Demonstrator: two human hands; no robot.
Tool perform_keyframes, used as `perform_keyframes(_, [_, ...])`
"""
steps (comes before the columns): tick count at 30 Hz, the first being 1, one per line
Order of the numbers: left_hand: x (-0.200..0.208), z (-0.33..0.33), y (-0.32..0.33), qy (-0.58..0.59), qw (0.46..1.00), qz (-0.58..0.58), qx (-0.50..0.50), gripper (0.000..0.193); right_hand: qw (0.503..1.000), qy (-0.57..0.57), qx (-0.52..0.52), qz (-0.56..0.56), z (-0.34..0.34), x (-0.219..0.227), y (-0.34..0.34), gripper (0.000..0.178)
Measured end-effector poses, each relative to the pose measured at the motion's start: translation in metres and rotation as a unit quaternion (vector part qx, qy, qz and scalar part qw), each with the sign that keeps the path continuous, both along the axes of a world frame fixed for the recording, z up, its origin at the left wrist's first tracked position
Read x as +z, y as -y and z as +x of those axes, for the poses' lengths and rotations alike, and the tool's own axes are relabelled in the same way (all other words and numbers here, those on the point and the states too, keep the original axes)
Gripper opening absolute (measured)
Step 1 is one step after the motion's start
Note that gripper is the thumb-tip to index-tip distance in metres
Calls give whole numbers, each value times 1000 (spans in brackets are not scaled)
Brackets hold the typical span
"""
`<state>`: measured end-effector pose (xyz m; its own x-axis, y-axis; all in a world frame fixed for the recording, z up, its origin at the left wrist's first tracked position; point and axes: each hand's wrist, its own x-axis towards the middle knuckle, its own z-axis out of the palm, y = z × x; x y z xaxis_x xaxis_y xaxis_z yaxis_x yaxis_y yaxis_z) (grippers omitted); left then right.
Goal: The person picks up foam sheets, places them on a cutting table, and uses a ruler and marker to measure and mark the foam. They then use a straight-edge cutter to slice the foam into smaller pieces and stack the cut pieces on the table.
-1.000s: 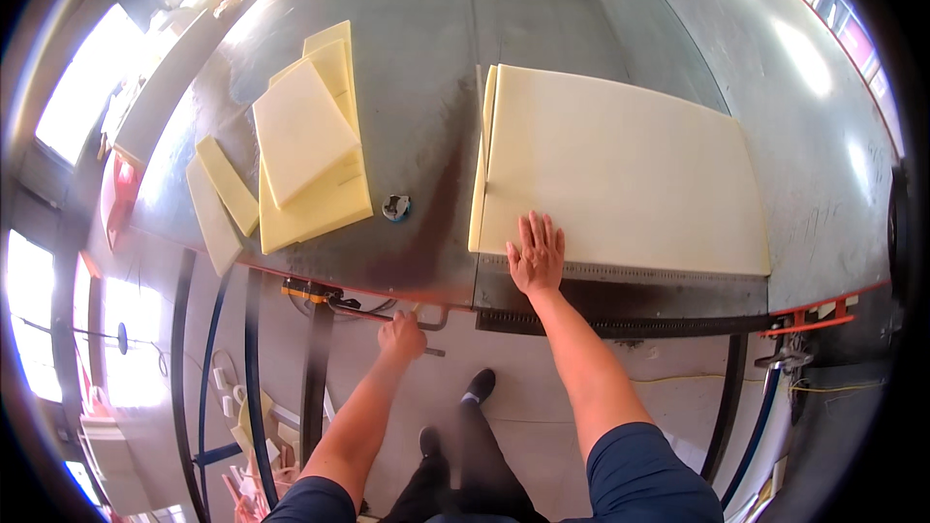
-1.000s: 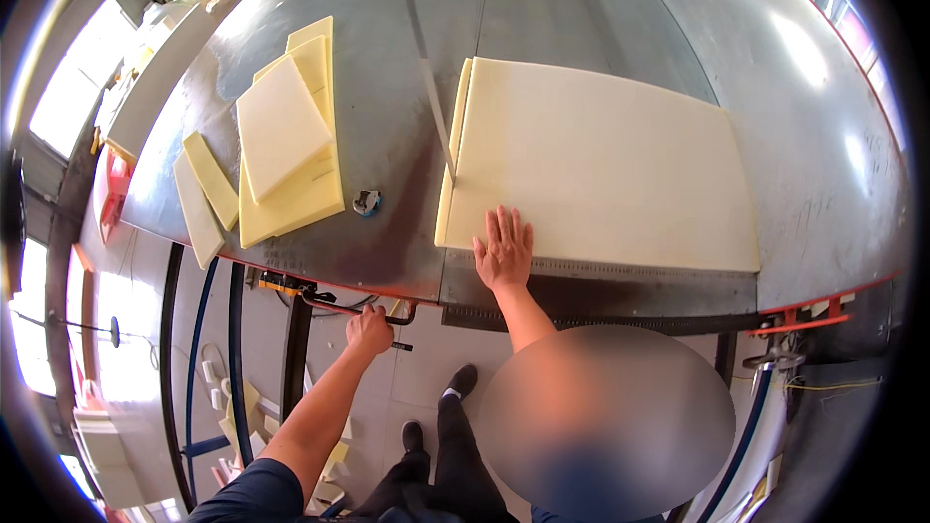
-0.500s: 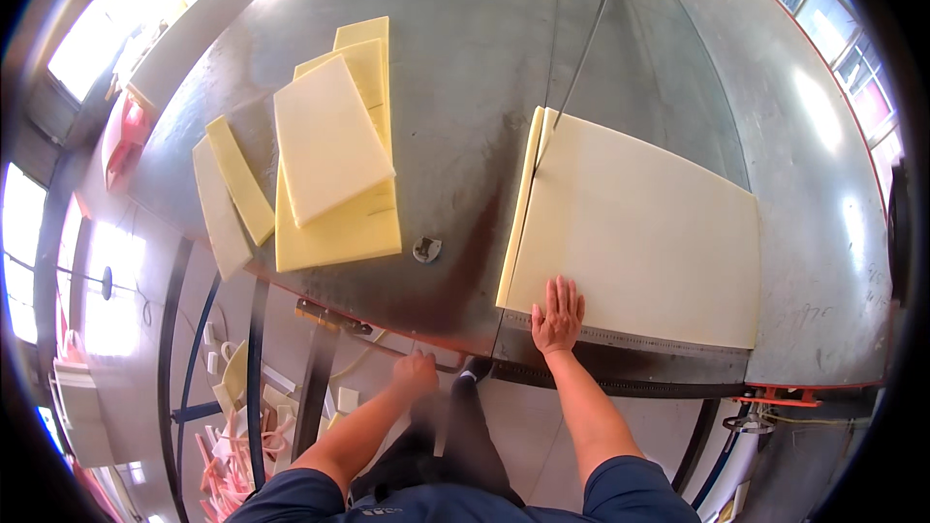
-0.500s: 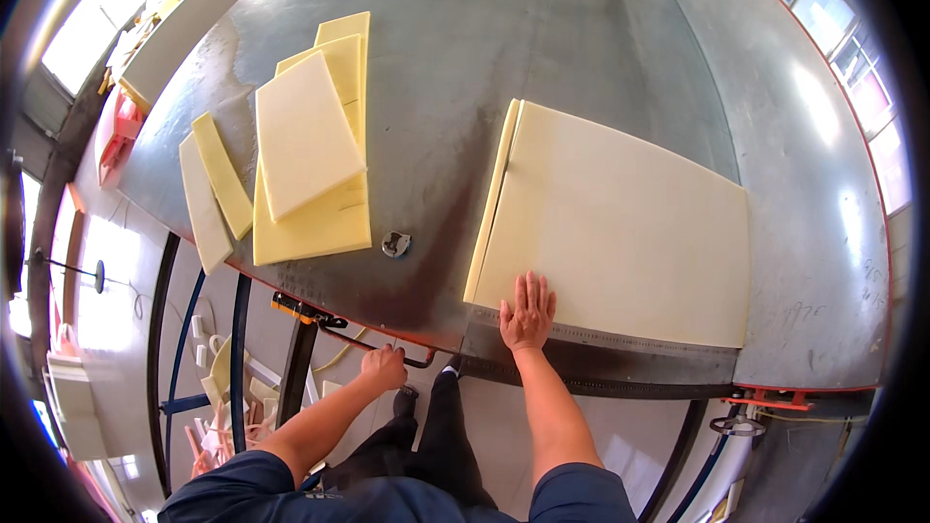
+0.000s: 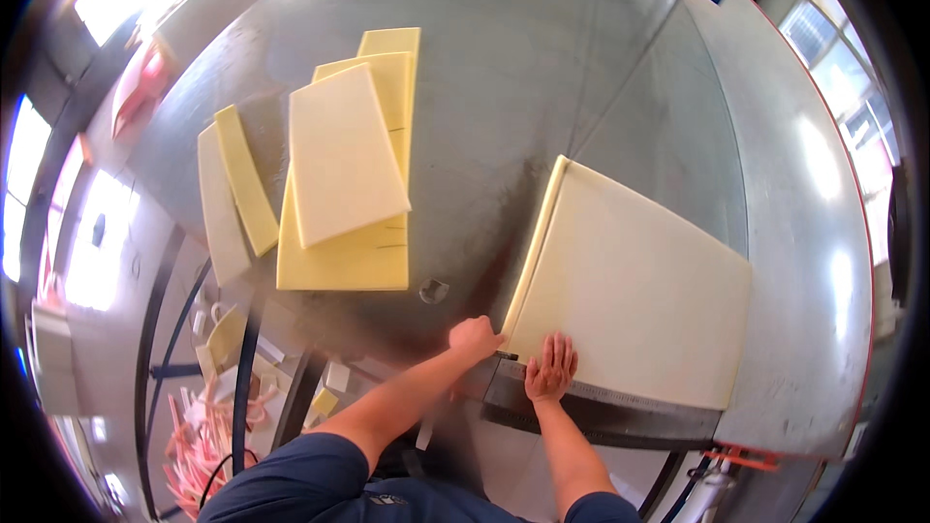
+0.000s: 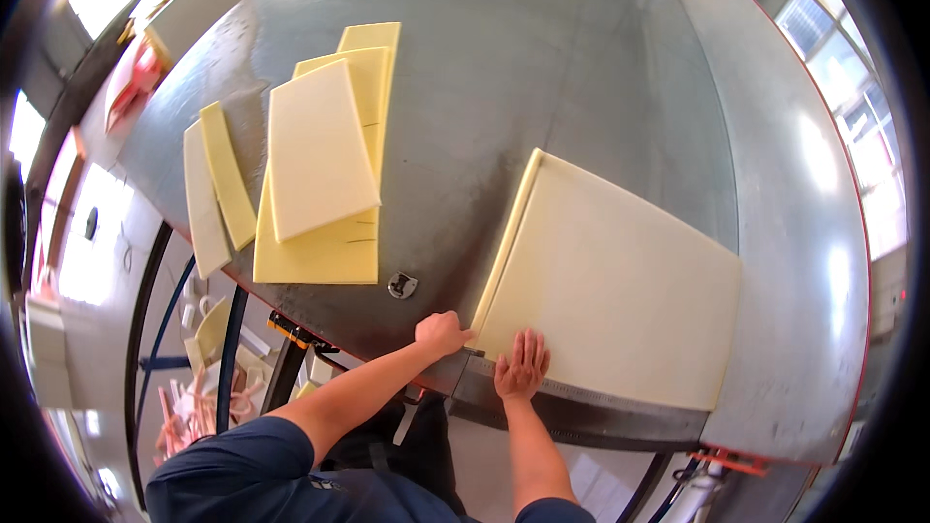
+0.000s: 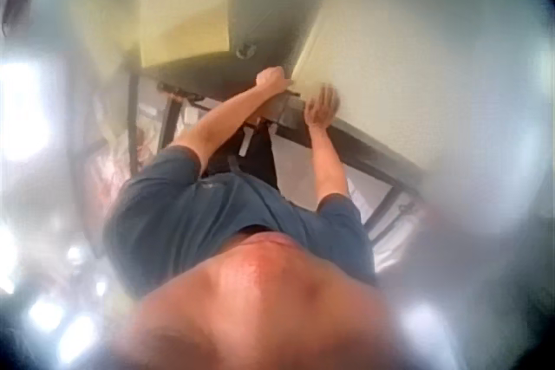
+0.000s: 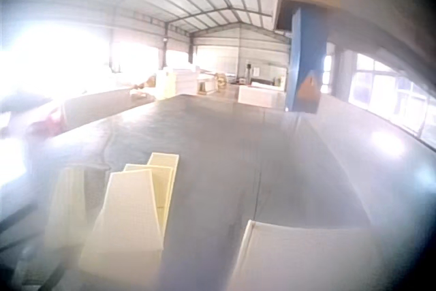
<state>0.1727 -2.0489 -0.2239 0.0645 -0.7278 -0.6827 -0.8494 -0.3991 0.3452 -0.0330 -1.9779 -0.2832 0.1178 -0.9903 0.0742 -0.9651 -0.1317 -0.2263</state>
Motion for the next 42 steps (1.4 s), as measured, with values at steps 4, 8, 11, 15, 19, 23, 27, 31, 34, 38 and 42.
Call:
perform_keyframes(4, [-12,-9,10,-49,998,35,21,28,1000,-1,7,10,1,-1,2,58])
perform_keyframes(8, [-14,-4,-6,-43,999,-26,21,22,1000,-8,20,22,5,6,2,59])
perform_keyframes(11, [10,16,-36,-53,987,-153,-2,13,1000,-10,20,9,4,-1,-4,59])
perform_keyframes(15, [49,84,-110,0,940,-333,69,8,999,-14,41,-4,8,-6,8,67])
perform_keyframes(19, [84,175,-241,140,861,-382,305,14,993,5,121,-6,0,-8,17,75])
perform_keyframes(23, [147,245,-357,272,758,-267,529,19,981,-73,171,56,-26,-29,41,70])
perform_keyframes(27, [116,289,-482,321,591,-235,702,23,965,-143,186,119,-32,-50,93,68])
perform_keyframes(31, [106,327,-669,250,447,-220,830,26,947,-169,219,164,37,-28,21,68])
perform_keyframes(34, [85,357,-741,219,350,-208,887,29,933,-144,299,139,126,15,-57,68])
perform_keyframes(38, [63,422,-832,203,313,-167,912,33,900,-114,389,160,232,49,-197,67])
perform_keyframes(42, [-5,458,-910,53,233,-145,960,62,854,-124,462,203,315,84,-312,66])
